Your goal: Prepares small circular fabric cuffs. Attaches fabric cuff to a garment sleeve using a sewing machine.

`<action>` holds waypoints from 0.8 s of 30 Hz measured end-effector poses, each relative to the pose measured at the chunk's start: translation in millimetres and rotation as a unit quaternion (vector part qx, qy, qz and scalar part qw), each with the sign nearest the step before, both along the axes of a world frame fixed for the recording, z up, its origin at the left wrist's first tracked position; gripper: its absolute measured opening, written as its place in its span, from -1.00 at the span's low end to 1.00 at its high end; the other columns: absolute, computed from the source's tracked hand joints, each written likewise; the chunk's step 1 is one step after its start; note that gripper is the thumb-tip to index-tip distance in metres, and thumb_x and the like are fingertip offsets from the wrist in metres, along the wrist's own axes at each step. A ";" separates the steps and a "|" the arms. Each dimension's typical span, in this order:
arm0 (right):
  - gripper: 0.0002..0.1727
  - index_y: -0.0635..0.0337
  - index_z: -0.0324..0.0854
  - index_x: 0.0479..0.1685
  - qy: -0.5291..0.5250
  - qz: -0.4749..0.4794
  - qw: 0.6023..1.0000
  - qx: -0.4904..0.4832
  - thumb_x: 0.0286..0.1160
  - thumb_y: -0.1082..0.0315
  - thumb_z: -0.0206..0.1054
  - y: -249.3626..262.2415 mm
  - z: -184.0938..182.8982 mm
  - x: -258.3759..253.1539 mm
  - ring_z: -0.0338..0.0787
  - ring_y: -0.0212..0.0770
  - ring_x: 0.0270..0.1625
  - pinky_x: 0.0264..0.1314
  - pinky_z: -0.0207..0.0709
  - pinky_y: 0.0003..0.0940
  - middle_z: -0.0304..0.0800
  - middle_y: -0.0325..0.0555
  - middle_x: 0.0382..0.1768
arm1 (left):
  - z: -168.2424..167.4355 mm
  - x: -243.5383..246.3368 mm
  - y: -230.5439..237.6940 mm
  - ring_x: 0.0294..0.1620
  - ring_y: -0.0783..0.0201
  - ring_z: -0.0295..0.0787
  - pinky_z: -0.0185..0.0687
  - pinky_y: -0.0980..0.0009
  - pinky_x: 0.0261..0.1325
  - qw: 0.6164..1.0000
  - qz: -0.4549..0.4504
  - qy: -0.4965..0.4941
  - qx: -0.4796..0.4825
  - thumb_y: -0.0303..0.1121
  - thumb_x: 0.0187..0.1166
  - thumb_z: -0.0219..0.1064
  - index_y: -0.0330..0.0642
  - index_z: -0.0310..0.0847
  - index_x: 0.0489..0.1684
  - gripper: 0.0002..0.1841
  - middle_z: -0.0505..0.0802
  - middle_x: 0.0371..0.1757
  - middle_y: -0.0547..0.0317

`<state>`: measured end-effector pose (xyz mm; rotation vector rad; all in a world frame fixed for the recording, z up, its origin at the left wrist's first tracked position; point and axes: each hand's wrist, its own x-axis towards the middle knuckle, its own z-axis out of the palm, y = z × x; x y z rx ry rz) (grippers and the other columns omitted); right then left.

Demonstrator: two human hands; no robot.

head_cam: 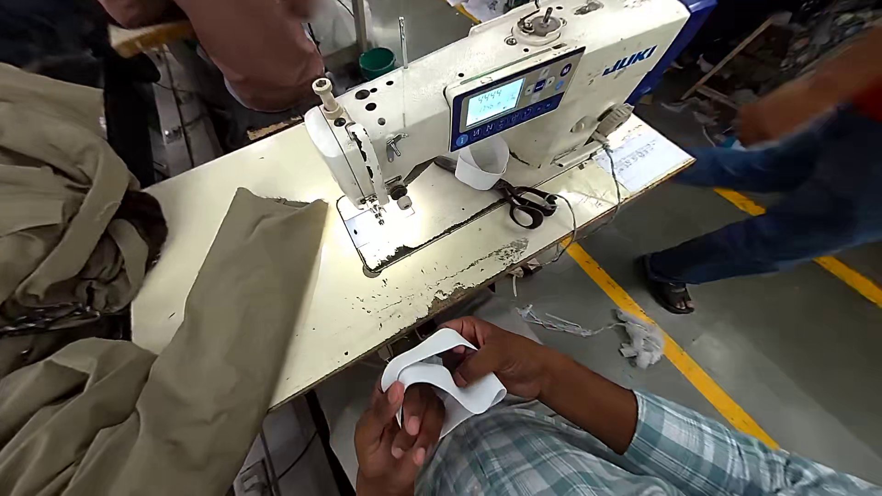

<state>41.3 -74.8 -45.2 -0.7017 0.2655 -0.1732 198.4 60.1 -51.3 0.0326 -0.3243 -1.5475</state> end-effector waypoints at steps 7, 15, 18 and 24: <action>-0.68 -0.11 0.65 0.04 -0.127 0.003 0.989 0.078 0.36 0.25 0.60 2.2 -11.9 -9.8 0.73 -0.52 0.00 0.12 0.64 -0.55 0.74 -0.43 -0.07 | -3.2 -3.7 -5.5 -0.54 0.44 0.74 0.67 0.52 -0.29 0.993 0.035 0.102 0.050 -0.20 0.73 0.24 -0.27 0.82 -0.25 -0.66 0.77 -0.60 0.31; -0.26 -0.01 0.49 0.34 -0.082 0.022 0.995 -0.061 0.07 0.29 0.76 -5.6 -2.0 -16.1 0.75 -0.46 0.18 0.27 0.67 -0.46 0.74 -0.35 0.12 | 0.1 -3.3 -7.4 -0.53 0.41 0.75 0.68 0.51 -0.28 0.994 0.035 0.094 0.042 -0.21 0.72 0.25 -0.28 0.83 -0.25 -0.67 0.79 -0.58 0.28; -0.36 -0.02 0.54 0.28 -0.083 0.001 0.996 -0.039 0.15 0.23 0.73 -1.0 -8.7 -19.3 0.74 -0.49 0.10 0.18 0.66 -0.52 0.74 -0.35 0.05 | -1.8 -9.2 -4.1 -0.50 0.42 0.76 0.68 0.50 -0.24 0.995 0.034 0.090 0.036 -0.17 0.70 0.27 -0.26 0.83 -0.19 -0.67 0.80 -0.55 0.29; -0.54 -0.04 0.55 0.18 -0.113 -0.022 0.993 -0.018 0.34 0.18 0.63 0.5 -8.2 -18.0 0.64 -0.55 -0.06 0.03 0.55 -0.62 0.66 -0.41 -0.08 | -6.5 -15.1 -6.6 -0.50 0.41 0.74 0.65 0.49 -0.25 0.996 0.012 0.083 0.011 -0.15 0.70 0.28 -0.23 0.81 -0.16 -0.68 0.79 -0.55 0.30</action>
